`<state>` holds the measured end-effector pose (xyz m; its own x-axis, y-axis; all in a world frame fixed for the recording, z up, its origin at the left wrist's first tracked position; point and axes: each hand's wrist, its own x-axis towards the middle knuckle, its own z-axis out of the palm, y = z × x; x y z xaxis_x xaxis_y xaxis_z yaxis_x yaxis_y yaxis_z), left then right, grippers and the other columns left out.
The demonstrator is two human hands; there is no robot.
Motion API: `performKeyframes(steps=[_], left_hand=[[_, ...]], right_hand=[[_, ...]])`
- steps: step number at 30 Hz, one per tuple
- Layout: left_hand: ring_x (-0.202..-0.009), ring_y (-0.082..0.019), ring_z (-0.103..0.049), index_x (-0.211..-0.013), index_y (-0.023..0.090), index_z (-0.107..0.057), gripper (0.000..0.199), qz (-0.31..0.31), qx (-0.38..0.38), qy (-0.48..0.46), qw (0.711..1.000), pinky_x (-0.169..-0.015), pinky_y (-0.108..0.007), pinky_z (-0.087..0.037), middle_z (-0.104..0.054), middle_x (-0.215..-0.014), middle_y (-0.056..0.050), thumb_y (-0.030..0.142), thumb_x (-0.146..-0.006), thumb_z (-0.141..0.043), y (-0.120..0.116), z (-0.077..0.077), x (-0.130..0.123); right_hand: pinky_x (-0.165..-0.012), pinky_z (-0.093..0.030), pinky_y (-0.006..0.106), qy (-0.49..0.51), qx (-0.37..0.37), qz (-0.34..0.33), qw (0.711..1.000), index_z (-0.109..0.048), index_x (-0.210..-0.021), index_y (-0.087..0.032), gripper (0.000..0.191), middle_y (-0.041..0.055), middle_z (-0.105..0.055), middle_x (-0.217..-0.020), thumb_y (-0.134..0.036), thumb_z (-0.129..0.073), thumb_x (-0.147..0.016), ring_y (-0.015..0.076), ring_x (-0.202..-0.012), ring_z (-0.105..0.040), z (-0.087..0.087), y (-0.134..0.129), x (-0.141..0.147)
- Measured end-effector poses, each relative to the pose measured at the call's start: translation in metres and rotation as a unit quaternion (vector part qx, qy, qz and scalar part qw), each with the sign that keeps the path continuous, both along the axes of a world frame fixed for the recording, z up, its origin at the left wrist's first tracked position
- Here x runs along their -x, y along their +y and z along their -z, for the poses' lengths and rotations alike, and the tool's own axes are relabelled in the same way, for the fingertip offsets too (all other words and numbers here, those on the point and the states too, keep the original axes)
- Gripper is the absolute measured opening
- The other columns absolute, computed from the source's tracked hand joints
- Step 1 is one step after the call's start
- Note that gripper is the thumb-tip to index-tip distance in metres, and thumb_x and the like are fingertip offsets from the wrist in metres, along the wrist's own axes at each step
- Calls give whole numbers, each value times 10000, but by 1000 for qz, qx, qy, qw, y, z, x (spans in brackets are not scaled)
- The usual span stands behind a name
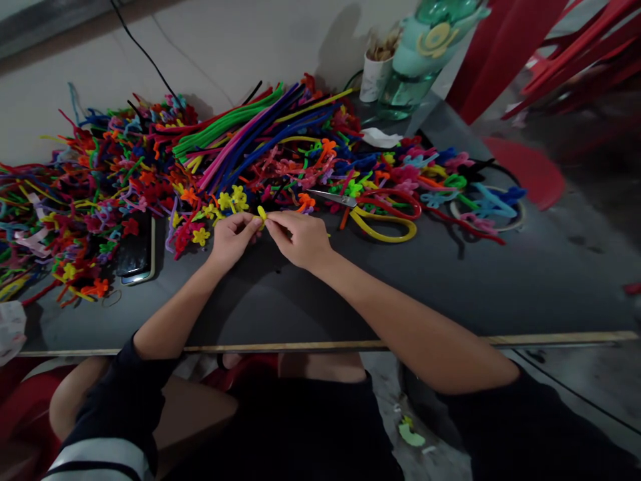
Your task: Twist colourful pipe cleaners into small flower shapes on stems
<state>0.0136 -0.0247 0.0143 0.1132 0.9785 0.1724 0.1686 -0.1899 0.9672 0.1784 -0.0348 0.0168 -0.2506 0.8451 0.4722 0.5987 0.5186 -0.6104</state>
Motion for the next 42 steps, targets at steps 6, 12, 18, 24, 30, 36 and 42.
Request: performKeyframes(steps=[6, 12, 18, 24, 30, 36, 42], left_hand=[[-393, -54, -433, -706, 162, -683, 412, 26, 25, 19, 999, -421, -198, -342, -631, -567, -9, 565, -774, -631, 3, 2, 3], [-552, -109, -573, -693, 179, -687, 392, -26, -110, 193, 975, -547, -215, -415, -651, -601, -31, 450, -905, -501, 1, -1, 9], [-918, -172, -671, -1027, 243, -709, 233, 49, -276, 297, 913, -746, -261, -478, -720, -999, -80, 311, -916, -515, 4, -6, 30], [-848, -171, -668, -993, 220, -710, 230, 102, -309, 366, 872, -705, -265, -473, -717, -941, -95, 284, -923, -500, 3, -8, 33], [-831, -161, -680, -1078, 227, -690, 232, 53, -355, 401, 843, -684, -247, -466, -735, -941, -87, 279, -925, -523, 4, -7, 29], [-800, -137, -690, -1089, 189, -659, 230, 37, -478, 474, 739, -636, -235, -471, -743, -931, -54, 197, -949, -476, 3, -8, 30], [-796, -128, -681, -1087, 170, -615, 213, 77, -567, 484, 662, -643, -247, -495, -726, -929, -48, 133, -937, -468, -3, -16, 31]], right_hand=[[-651, -479, 284, 41, 8, -36, 998, -717, -896, -195, 334, 62, -717, -812, -396, -450, -913, 164, -690, -635, 4, 6, 0], [-548, -394, 248, 80, 89, -49, 992, -693, -780, -176, 331, 29, -629, -651, -436, -505, -863, 117, -550, -513, 0, 10, -5], [-446, -276, 207, 172, 309, -230, 907, -621, -663, -156, 307, -46, -467, -495, -453, -622, -740, 60, -447, -369, -1, 21, -8], [-374, -155, 190, 256, 439, -267, 819, -526, -599, -173, 257, -115, -314, -381, -369, -669, -684, 26, -346, -219, 2, 29, -12], [-353, -123, 191, 259, 485, -292, 783, -532, -619, -166, 252, -122, -295, -363, -339, -688, -712, 22, -317, -195, 1, 32, -19], [-362, -115, 197, 230, 482, -344, 772, -537, -659, -152, 333, -119, -289, -393, -418, -698, -779, 19, -334, -202, 5, 33, -22], [-411, -145, 209, 200, 457, -418, 759, -517, -678, -145, 374, -97, -319, -458, -453, -647, -845, 23, -407, -240, 8, 36, -26]])
